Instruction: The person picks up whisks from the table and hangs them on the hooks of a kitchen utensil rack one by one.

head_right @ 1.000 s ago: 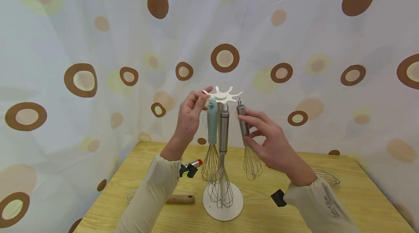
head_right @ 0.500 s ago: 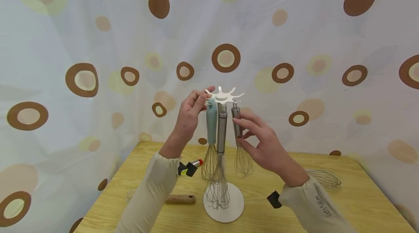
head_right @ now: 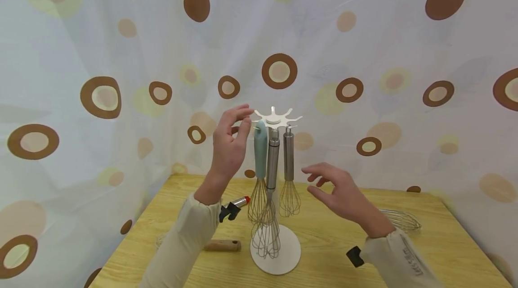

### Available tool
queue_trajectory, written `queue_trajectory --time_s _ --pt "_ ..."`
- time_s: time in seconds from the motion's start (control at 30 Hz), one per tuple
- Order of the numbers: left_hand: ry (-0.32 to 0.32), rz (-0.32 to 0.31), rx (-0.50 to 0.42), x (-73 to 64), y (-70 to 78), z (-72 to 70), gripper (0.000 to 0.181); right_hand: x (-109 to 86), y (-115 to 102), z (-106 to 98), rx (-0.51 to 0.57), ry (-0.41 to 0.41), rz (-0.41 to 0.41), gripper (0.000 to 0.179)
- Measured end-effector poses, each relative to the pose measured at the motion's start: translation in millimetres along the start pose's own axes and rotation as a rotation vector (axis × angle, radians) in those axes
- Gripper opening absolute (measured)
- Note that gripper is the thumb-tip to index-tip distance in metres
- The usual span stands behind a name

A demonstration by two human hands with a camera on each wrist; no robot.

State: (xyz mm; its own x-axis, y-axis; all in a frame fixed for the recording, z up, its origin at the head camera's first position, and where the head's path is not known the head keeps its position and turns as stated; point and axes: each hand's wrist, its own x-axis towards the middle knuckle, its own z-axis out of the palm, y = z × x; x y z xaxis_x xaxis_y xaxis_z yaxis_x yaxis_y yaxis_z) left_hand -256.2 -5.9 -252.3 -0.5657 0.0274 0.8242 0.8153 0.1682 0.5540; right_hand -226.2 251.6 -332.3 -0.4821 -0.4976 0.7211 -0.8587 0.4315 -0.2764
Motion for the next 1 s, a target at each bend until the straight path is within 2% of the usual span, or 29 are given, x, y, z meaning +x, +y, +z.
queue_trajectory --time_s 0.1,0.23,0.37,0.53,0.7,0.9,1.0 --pt "0.022 0.078 0.017 -3.6 3.8 0.0 0.024 -20.8 18.6 -2.2 0.005 -0.121 0.139 0.044" --pt "-0.005 0.095 0.004 -5.8 6.7 0.9 0.023 -51.1 53.5 -4.0 -0.014 -0.241 0.33 0.031" --pt "-0.005 0.062 -0.004 -6.9 7.9 2.5 0.024 -84.2 89.8 -2.4 -0.052 -0.264 0.483 0.03" --pt "0.021 0.028 -0.03 -8.4 10.9 6.0 0.024 -119.6 119.0 3.4 -0.1 -0.261 0.605 0.032" --pt "0.026 0.017 -0.036 -8.8 12.4 6.8 0.023 -136.3 137.2 12.9 -0.169 -0.317 0.665 0.033" --pt "0.01 0.017 -0.053 -7.5 9.7 6.8 0.023 -141.3 153.9 19.4 -0.237 -0.38 0.625 0.032" --pt "0.003 0.003 -0.05 -6.9 6.7 6.5 0.024 -143.8 160.1 19.3 -0.251 -0.41 0.638 0.031"
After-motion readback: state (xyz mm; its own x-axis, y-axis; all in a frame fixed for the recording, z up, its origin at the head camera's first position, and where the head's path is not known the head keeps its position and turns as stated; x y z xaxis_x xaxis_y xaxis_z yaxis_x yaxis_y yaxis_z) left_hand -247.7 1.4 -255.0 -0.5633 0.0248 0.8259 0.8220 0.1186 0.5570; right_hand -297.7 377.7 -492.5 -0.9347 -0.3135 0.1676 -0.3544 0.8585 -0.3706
